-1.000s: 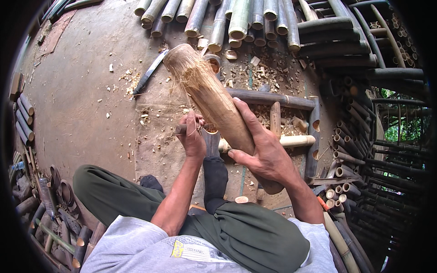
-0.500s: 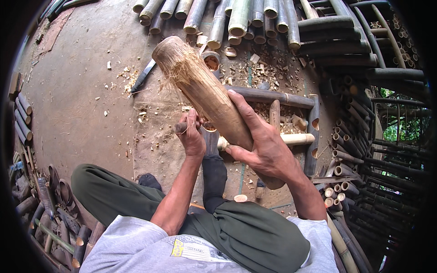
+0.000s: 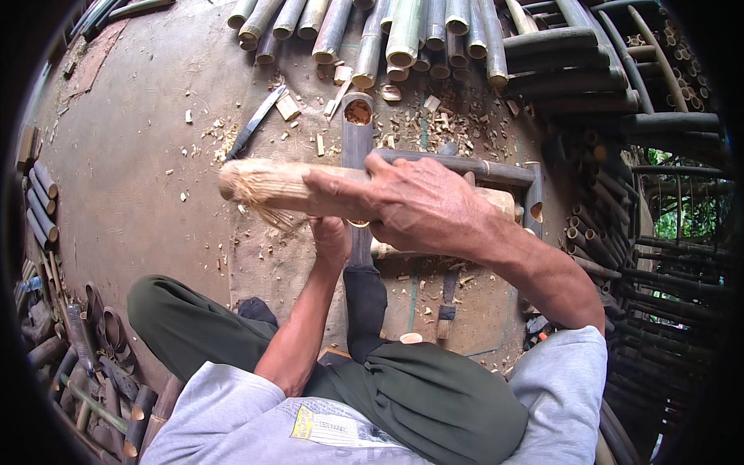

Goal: The person sits on the ground and uses a knife and a wooden mallet to carve a hole into a bamboo pole. They repeatedly strike the knife with the mallet to deepen the cut and then use a smaller tool to clean out the interior of the bamboo.

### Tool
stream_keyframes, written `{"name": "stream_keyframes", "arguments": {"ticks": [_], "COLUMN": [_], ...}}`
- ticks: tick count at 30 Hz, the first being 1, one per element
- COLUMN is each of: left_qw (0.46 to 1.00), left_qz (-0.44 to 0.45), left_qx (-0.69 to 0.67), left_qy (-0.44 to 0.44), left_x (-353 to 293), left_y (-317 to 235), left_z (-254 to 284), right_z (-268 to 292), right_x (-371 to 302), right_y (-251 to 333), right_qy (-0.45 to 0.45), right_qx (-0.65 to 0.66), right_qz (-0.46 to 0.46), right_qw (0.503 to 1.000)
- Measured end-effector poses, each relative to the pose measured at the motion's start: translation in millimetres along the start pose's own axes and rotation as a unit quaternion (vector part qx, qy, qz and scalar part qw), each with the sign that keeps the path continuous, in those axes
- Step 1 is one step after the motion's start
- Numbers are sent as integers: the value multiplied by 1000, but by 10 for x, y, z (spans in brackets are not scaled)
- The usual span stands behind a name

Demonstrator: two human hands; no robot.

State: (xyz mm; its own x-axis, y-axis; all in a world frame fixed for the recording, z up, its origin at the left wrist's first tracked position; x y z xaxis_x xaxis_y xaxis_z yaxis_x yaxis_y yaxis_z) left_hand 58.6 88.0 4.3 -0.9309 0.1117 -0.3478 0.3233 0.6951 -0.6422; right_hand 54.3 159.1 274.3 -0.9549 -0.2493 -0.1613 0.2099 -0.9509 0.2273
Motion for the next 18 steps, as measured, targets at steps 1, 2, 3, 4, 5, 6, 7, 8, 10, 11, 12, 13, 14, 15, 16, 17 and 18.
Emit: {"name": "stream_keyframes", "arguments": {"ticks": [1, 2, 3, 4, 5, 6, 7, 8, 10, 11, 12, 13, 14, 15, 16, 17, 18], "left_qw": [1000, 999, 999, 999, 999, 997, 995, 985, 968, 927, 928, 921, 914, 903, 887, 874, 845], "left_qz": [10, 19, 5, -8, 13, 63, 60, 56, 73, 17, 64, 66, 62, 8, -51, 0, -120], "left_qx": [18, 37, 41, 43, 50, -24, 65, 153, 168, 312, 315, 326, 334, 348, 359, 385, 387], "left_qy": [4, 8, 7, 9, 12, 35, 49, 64, 171, 208, 187, 203, 219, 254, 286, 296, 350], "left_x": [-25, -58, -86, -113, -110, -90, -117, -151, -184, -152, -124, -160, -154, -113, -69, -122, -106], "left_y": [-28, -59, -121, -165, -89, -29, -33, -66, 38, -1, 73, 46, 6, 76, 109, 76, 258], "left_z": [-78, -134, -199, -221, -160, -178, -244, -340, -569, -586, -588, -699, -796, -805, -814, -867, -834], "right_z": [67, 125, 99, 81, 80, 24, -24, -58, 87, 174, 255, 327, 332, 255, 194, -24, -211], "right_x": [5, 2, -8, -40, -61, -80, -114, -152, -221, -256, -301, -394, -472, -559, -605, -636, -655], "right_y": [-5, 20, 10, 11, 20, 8, -42, -97, -135, -111, -96, -115, -116, -139, -145, -197, -253], "right_qy": [-6, -12, -25, -40, -55, -27, 0, 27, 8, -21, -49, -90, -125, -160, -197, -150, -87], "right_qx": [22, 48, 68, 85, 102, 66, 27, -11, 16, 31, 47, 106, 141, 176, 208, 146, 62], "right_qz": [-14, -28, -23, -19, -15, -27, -42, -57, -80, -84, -89, -97, -95, -92, -83, -103, -119], "right_qw": [1000, 998, 997, 995, 993, 997, 999, 998, 997, 996, 994, 986, 978, 967, 955, 972, 987]}}
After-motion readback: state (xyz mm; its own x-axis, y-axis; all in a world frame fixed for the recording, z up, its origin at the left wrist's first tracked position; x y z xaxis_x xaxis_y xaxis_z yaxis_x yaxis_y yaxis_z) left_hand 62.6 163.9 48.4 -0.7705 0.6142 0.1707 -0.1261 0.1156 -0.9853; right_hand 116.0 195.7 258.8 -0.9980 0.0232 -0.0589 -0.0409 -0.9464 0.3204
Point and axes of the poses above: each hand's wrist, its own x-axis towards the middle knuckle, its own z-axis out of the back of the hand, y = z × x, the point moved 9 cm from there along x, towards the middle knuckle, and after that the axes turned 12 degrees about -y, right-handed, at the moved point
